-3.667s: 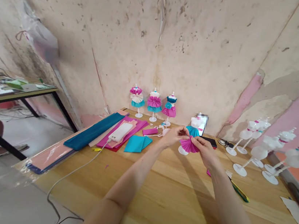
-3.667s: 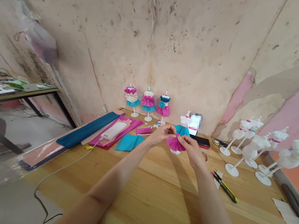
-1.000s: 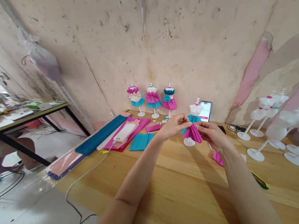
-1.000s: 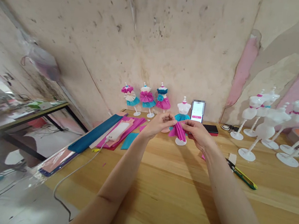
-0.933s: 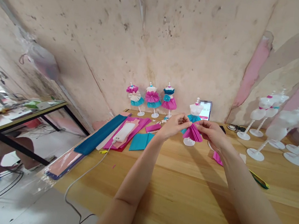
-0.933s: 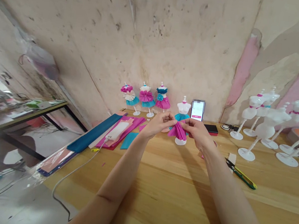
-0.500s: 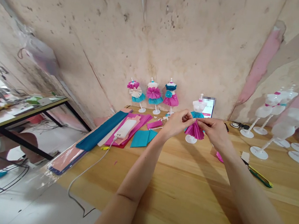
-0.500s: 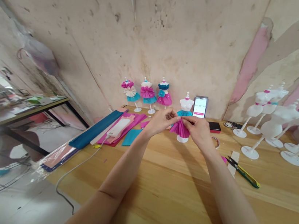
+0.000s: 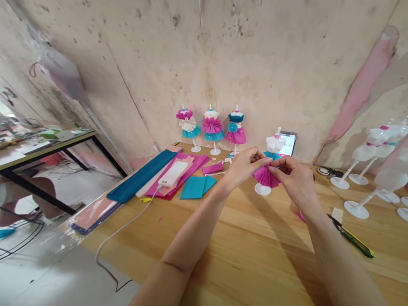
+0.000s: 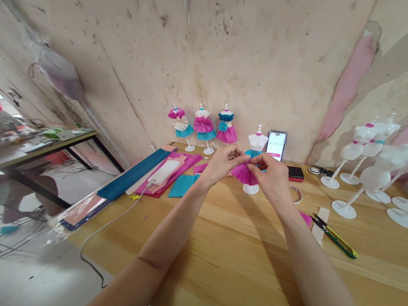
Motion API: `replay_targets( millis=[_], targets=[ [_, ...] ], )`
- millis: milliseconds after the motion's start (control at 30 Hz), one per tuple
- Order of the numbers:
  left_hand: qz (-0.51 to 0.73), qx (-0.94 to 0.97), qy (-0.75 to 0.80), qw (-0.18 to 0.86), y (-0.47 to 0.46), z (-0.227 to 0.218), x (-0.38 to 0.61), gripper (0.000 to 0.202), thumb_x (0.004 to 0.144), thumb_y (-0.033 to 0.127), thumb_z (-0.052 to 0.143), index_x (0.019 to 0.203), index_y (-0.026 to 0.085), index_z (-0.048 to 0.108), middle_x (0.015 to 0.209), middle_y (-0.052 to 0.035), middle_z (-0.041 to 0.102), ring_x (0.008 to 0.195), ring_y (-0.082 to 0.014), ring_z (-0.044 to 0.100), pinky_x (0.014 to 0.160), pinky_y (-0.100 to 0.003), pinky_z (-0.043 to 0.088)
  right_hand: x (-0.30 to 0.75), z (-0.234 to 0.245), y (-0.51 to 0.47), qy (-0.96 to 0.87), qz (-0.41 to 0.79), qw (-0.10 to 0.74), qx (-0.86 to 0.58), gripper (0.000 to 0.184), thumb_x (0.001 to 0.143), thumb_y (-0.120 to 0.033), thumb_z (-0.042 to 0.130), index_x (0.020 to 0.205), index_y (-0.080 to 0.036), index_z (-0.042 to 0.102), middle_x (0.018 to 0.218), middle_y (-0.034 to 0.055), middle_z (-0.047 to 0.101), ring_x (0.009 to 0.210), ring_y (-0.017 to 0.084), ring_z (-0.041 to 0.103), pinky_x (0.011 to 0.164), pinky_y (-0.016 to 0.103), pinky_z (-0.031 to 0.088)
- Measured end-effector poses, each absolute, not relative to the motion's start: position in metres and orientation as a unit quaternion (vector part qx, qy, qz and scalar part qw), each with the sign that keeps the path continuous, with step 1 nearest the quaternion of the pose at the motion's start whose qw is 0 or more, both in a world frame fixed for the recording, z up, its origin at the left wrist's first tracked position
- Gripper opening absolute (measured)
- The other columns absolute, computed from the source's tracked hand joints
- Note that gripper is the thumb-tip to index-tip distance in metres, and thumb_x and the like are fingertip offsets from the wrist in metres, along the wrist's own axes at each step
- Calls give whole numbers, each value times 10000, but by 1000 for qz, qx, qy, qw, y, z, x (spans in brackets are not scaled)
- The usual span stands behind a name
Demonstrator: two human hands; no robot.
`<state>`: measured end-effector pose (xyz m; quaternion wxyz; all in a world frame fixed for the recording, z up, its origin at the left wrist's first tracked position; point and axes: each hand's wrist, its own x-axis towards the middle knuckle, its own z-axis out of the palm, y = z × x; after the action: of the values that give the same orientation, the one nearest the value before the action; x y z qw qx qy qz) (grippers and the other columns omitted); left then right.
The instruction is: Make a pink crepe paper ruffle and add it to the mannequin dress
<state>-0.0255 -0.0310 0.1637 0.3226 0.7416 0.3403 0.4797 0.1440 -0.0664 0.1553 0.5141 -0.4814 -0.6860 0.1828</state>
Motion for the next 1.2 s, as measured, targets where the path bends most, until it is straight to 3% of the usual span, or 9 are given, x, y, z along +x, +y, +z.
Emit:
replay_targets(
  millis=[300,467,600,867,1200],
  targets=[
    [485,714,280,421,-32,162,-21,288,774,352,695,962,171,573,963,-72,655,880,-155,624,781,-287,489,143,151,-67,-640,68,552,-530,153,814,-368,629,884,-234,650,775,10,681,638,167,566,596,309,394],
    [527,683,285,418,-31,158,-17,317,766,360,706,949,192,510,1046,-56,631,823,-132,634,685,-247,476,139,154,-70,-621,69,579,-523,168,814,-365,641,924,-240,622,850,2,697,640,151,564,610,307,406],
    [555,671,264,415,-29,153,-11,287,775,399,689,828,166,530,929,-34,634,794,-121,618,698,-240,466,137,154,-69,-603,67,604,-517,177,803,-355,652,932,-239,620,858,13,691,720,174,600,642,321,421],
    [632,624,249,386,-29,145,7,227,779,368,694,866,172,619,889,-33,649,807,-128,614,769,-262,470,135,150,-68,-597,118,645,-462,186,813,-333,638,964,-242,581,877,21,660,775,187,612,704,355,484],
    [613,624,215,433,-35,147,9,221,786,357,692,895,181,617,897,-29,647,842,-135,611,790,-271,467,133,153,-73,-631,6,624,-460,169,865,-286,589,1027,-246,562,896,23,656,779,184,621,734,355,497]
  ],
)
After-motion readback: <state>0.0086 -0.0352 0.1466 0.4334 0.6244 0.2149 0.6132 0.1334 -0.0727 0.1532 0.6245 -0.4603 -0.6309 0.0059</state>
